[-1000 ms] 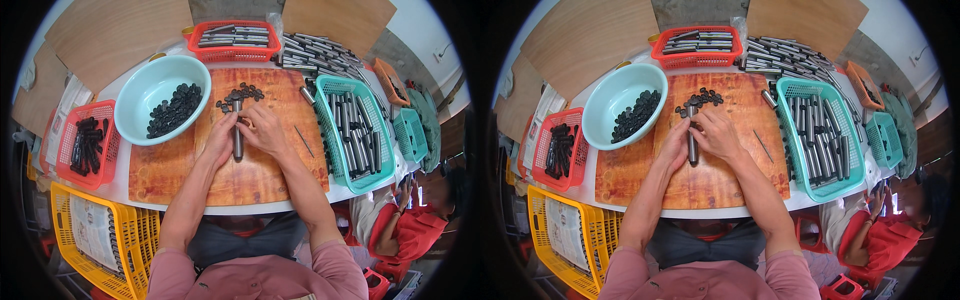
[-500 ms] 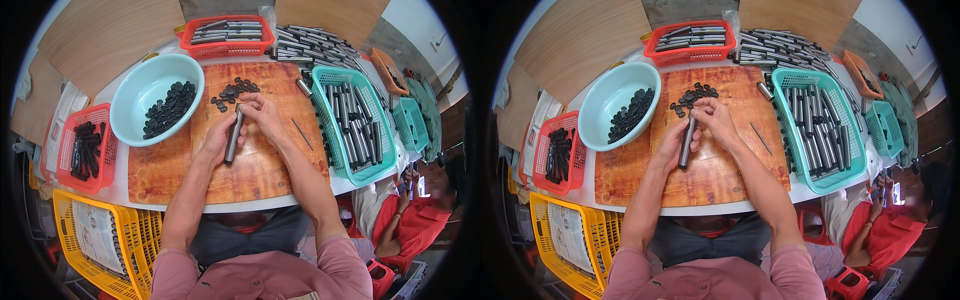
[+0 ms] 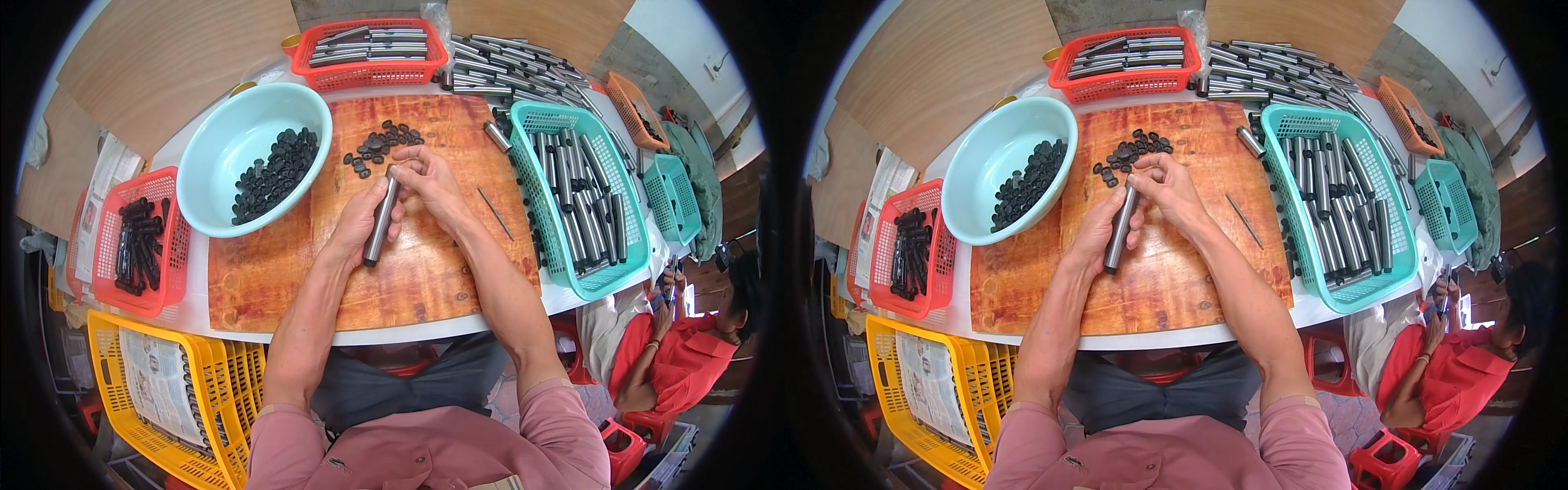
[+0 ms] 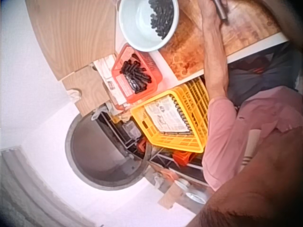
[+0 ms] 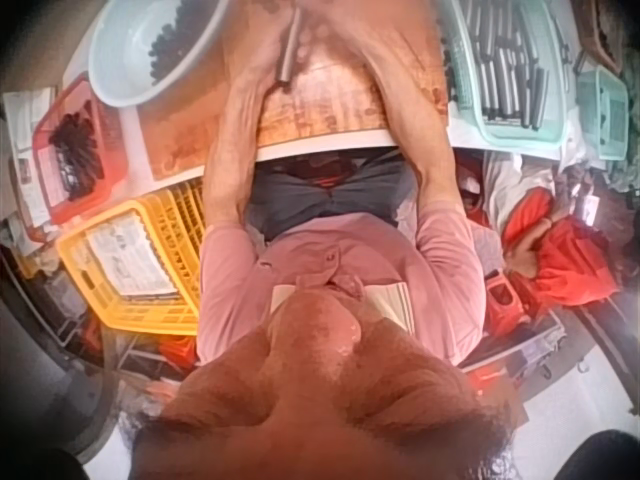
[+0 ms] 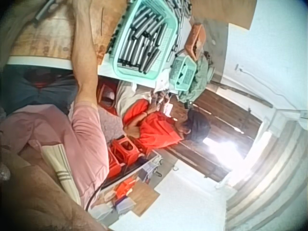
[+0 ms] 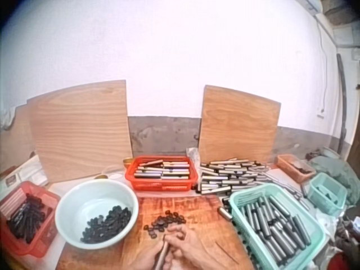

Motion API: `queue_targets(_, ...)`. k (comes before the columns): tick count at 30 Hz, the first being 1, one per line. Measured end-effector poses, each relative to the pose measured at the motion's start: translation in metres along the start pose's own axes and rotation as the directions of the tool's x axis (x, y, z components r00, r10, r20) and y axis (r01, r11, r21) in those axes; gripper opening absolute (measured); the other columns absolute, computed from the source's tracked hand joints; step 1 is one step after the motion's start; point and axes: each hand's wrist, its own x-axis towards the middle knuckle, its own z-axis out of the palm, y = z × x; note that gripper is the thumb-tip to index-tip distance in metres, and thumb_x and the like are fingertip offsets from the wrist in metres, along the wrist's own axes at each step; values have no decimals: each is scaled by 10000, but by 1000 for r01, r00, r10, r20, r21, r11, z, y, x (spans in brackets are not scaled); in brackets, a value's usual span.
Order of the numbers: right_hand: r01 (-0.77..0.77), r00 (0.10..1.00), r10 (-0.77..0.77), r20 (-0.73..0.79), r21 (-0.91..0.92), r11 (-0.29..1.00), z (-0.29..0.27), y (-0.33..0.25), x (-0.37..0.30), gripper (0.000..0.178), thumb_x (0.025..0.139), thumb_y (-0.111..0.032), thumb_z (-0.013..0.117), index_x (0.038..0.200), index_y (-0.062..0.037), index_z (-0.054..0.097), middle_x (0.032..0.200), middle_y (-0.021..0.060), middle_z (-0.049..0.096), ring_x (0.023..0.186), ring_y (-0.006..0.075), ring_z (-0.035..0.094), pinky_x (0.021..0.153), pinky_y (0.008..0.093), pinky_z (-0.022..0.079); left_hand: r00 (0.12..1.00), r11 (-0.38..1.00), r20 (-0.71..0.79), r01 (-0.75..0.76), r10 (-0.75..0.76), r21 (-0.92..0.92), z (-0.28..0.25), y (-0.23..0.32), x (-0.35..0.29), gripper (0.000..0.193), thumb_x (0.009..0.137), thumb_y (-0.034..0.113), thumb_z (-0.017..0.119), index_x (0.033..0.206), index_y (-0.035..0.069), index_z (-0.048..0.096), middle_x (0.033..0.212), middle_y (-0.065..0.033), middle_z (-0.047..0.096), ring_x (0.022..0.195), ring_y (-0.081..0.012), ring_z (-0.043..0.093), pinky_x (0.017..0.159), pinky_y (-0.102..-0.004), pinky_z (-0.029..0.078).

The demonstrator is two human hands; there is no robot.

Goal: The person assembles small metal cylinders with black plastic caps at a workbench. They repeatedly pick up a cylinder, attach a cap, and place the finished unit into a yellow basket. Another person is visible in the background performing a similar task.

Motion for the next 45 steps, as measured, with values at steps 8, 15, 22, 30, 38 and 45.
queue_targets(8, 121, 992, -123, 15, 103, 987, -3, -9, -4, 415, 917, -106, 727, 1257, 9, 519, 992, 72, 682, 846, 124, 639, 765, 280, 527, 994, 992, 26, -107, 106, 70, -1, 1, 0, 425, 1065, 429, 520, 1087, 19, 631, 802, -55, 666, 591, -96, 634, 486, -206, 488)
queue_targets(15, 163, 985, -167, 40, 79, 983, -7, -17, -7, 425, 900, -79, 738, 1261, -1, 527, 1032, 90, 700, 886, 129, 656, 796, 283, 536, 977, 985, 146, -162, 154, 51, -6, -2, 4, 420, 1055, 373, 559, 1191, -18, 627, 952, -107, 690, 779, -160, 684, 720, -282, 558)
queue_targets(22, 357, 934, -352, 62, -88, 930, 8, -35, -26, 460, 843, -4, 758, 1251, -10, 544, 1080, 84, 694, 977, 143, 660, 853, 289, 520, 955, 939, 106, -292, 277, 181, -9, -8, 4, 315, 1054, 312, 570, 1082, 30, 709, 901, -2, 660, 744, -83, 585, 662, -240, 468)
queue_targets(30, 416, 907, -408, 104, -60, 908, 10, -42, -34, 495, 826, 19, 772, 1265, -17, 545, 1071, 80, 691, 1000, 157, 660, 888, 297, 521, 888, 845, 143, -460, 437, 272, 2, -1, -6, 295, 1029, 297, 618, 1118, 24, 688, 858, -8, 662, 698, -81, 600, 610, -230, 456)
queue_targets(38, 129, 992, -129, -9, 92, 987, 4, -22, -12, 449, 867, -55, 768, 1241, 8, 529, 991, 90, 694, 871, 124, 653, 767, 280, 535, 981, 968, 100, -181, 165, 173, 1, 1, -3, 403, 1082, 388, 436, 1118, 17, 589, 782, -60, 623, 593, -138, 604, 543, -255, 487)
queue_targets(45, 117, 993, -116, -15, 114, 986, 1, -18, -9, 449, 864, -99, 791, 1225, 3, 544, 940, 60, 686, 814, 116, 633, 717, 274, 506, 984, 979, 133, -137, 118, 148, 0, 2, -4, 419, 1091, 417, 431, 1123, 34, 597, 787, -40, 645, 581, -95, 591, 513, -223, 452)
